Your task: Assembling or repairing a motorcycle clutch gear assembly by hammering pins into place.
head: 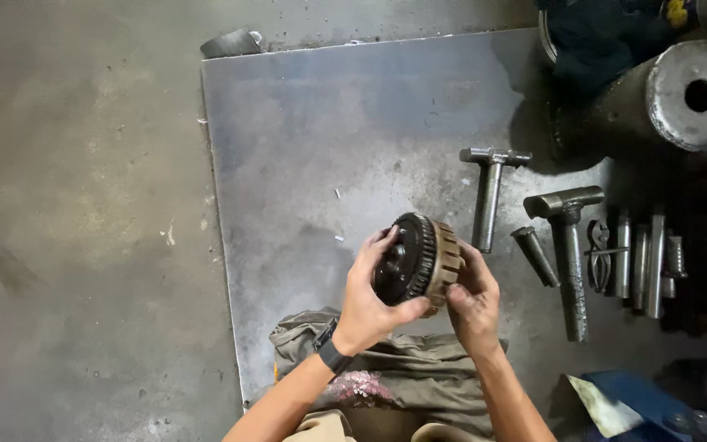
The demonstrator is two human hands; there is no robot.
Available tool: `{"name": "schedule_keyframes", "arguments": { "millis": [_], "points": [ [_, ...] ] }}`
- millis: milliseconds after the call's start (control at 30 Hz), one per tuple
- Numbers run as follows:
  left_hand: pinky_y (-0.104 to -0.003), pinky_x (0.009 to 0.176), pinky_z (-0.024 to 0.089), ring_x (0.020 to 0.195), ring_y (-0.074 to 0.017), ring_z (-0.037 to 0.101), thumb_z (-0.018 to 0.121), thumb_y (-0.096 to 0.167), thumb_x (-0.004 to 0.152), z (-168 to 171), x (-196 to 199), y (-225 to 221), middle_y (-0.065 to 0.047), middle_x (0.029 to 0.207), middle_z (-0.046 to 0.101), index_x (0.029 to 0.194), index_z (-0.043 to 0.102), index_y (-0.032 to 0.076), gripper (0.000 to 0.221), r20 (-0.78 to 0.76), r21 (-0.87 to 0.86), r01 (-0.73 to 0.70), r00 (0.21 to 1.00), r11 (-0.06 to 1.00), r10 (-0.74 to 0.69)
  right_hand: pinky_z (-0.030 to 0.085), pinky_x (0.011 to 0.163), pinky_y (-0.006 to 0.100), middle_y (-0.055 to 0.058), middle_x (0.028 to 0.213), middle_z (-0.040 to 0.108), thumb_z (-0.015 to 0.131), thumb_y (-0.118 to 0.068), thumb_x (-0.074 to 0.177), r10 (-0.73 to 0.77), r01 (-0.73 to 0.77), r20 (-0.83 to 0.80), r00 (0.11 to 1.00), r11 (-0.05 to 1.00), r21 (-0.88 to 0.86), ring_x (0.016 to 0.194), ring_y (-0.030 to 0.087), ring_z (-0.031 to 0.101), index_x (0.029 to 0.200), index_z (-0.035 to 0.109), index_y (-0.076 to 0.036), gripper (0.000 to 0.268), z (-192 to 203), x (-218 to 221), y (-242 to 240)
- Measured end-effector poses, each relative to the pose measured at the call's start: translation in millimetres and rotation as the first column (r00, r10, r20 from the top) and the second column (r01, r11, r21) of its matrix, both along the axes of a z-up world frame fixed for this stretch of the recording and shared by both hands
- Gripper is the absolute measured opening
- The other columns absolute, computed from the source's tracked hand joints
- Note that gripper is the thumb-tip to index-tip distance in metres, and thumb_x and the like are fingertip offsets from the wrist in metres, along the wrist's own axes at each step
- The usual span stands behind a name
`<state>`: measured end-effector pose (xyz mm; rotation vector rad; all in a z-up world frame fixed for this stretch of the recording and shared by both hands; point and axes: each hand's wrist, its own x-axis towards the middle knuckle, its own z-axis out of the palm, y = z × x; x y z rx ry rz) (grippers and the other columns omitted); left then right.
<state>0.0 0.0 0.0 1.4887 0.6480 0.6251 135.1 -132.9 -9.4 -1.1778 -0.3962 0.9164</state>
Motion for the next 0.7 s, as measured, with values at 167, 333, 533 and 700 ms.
{"name": "schedule_keyframes", "arguments": {
  "millis": [167,333,533,700],
  "points": [
    [-0.039,0.105,0.046,0.121,-0.0267,0.057,0.076,0.037,0.086,-33,-9,-2,-0.015,0.132,0.062,0.144,0.054,-0.004,0.074,0.219,-0.565,0.118,0.976,0.817,0.01,0.051,0.11,0.035,0.013,0.136,0.066,0.071,-0.036,0.098,0.18,-0.112,0.407,0.895,0.976,-0.184,0.125,0.022,0.063,0.148,0.048,0.002,0.066,18,5,21],
    [-0.041,0.107,0.049,0.119,-0.0246,0.062,0.063,0.046,0.092,-57,-7,0,-0.012,0.133,0.064,0.138,0.059,0.0,0.066,0.288,-0.936,0.197,0.905,0.293,0.312,0.056,0.093,0.035,0.015,0.119,0.07,0.07,-0.013,0.091,0.412,-0.139,0.559,0.719,0.874,-0.465,0.107,0.022,0.069,0.141,0.055,0.0,0.055,63,9,45],
    [-0.048,0.105,0.048,0.117,-0.0231,0.064,0.056,0.06,0.084,-57,-25,6,-0.004,0.13,0.068,0.13,0.065,0.017,0.063,0.098,-0.995,0.096,0.915,0.024,0.393,0.063,0.09,0.033,0.012,0.11,0.078,0.068,-0.008,0.097,0.124,0.031,0.439,0.89,0.944,-0.33,0.101,0.019,0.076,0.123,0.068,0.002,0.028,34,24,34],
    [-0.05,0.104,0.047,0.116,-0.0238,0.062,0.056,0.061,0.084,-178,-105,8,-0.004,0.13,0.067,0.129,0.065,0.016,0.064,0.074,-0.997,0.074,0.98,0.007,0.184,0.062,0.081,0.031,0.009,0.102,0.079,0.072,-0.015,0.093,0.137,0.168,0.546,0.827,0.866,-0.471,0.09,0.016,0.076,0.111,0.075,-0.005,0.021,23,49,7]
  ]
}}
